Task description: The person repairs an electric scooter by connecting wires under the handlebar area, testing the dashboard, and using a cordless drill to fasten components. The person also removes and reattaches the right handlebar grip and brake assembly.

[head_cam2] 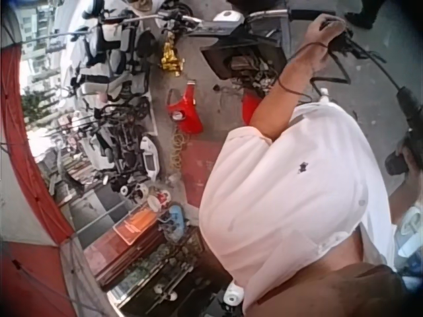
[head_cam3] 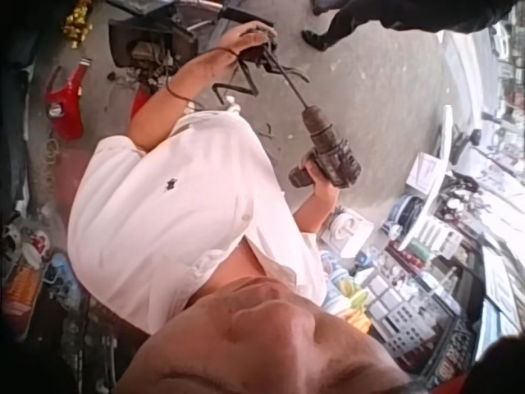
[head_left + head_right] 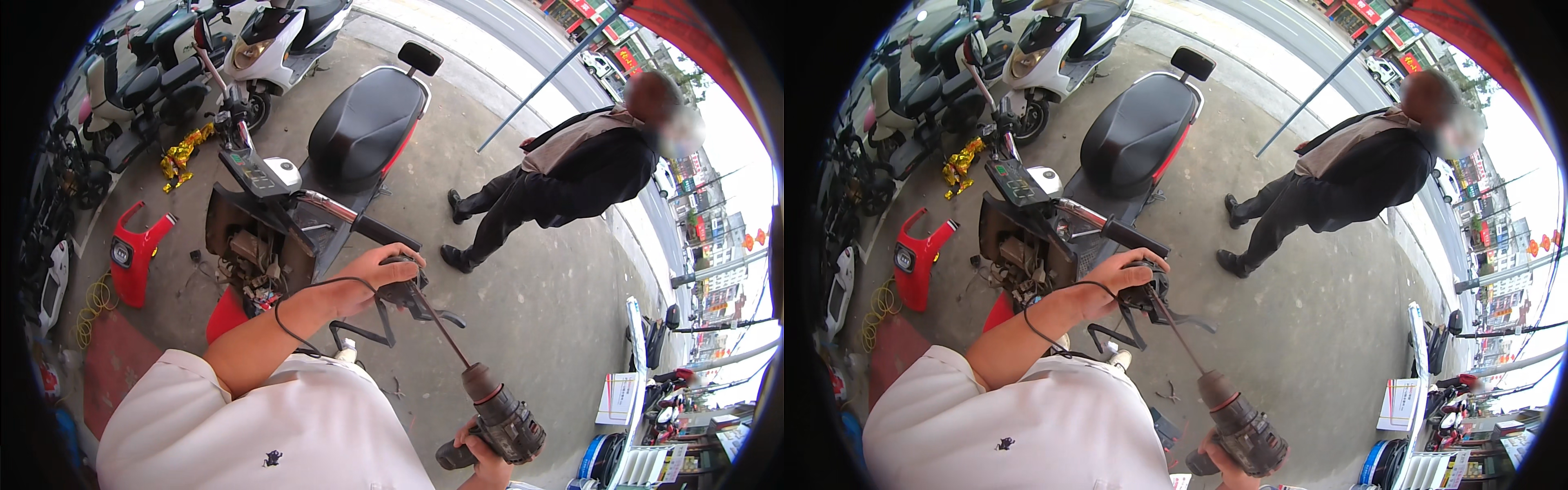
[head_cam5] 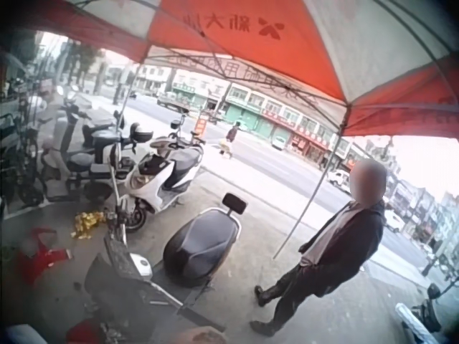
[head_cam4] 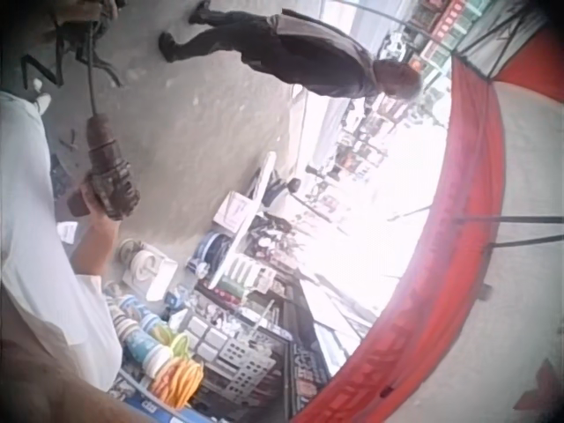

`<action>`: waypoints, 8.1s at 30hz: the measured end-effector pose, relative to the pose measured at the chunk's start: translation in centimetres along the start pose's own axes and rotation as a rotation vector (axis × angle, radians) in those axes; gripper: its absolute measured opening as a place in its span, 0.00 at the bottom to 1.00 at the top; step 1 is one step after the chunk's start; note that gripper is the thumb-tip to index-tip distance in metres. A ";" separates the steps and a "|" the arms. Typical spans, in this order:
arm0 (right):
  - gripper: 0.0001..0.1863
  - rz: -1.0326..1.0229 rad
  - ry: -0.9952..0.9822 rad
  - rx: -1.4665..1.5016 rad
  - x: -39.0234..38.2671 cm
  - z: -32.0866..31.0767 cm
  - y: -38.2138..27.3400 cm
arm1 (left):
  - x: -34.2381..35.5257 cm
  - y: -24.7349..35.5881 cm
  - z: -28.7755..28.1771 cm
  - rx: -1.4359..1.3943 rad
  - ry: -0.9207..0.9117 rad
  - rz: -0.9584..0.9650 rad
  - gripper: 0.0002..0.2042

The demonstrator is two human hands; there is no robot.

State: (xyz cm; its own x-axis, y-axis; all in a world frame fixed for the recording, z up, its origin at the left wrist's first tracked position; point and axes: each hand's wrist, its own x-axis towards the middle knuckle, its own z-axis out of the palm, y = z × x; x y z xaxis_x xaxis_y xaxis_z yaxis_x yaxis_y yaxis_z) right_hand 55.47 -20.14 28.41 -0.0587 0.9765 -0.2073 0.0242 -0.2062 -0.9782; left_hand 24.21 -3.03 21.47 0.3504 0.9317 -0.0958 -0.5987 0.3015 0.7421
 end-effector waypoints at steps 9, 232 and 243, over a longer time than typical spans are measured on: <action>0.22 0.002 -0.034 0.039 -0.2 -0.9 0.9 | 0.2 0.1 -0.5 0.115 0.003 0.040 0.23; 0.23 -0.549 -1.051 -0.671 22.2 22.2 0.8 | -12.7 -1.8 -3.9 -0.339 0.816 0.107 0.15; 0.23 -0.071 -0.431 -0.833 39.6 7.0 -12.3 | -21.2 -5.1 -5.5 -0.520 0.950 0.510 0.20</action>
State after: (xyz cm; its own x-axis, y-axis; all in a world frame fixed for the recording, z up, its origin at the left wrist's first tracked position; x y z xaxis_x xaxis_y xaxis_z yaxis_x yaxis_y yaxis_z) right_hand 45.91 20.61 32.12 -0.4476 0.8436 -0.2965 0.7029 0.1269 -0.6999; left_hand 15.82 -23.22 16.04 -0.5534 0.6790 -0.4824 -0.8102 -0.3046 0.5007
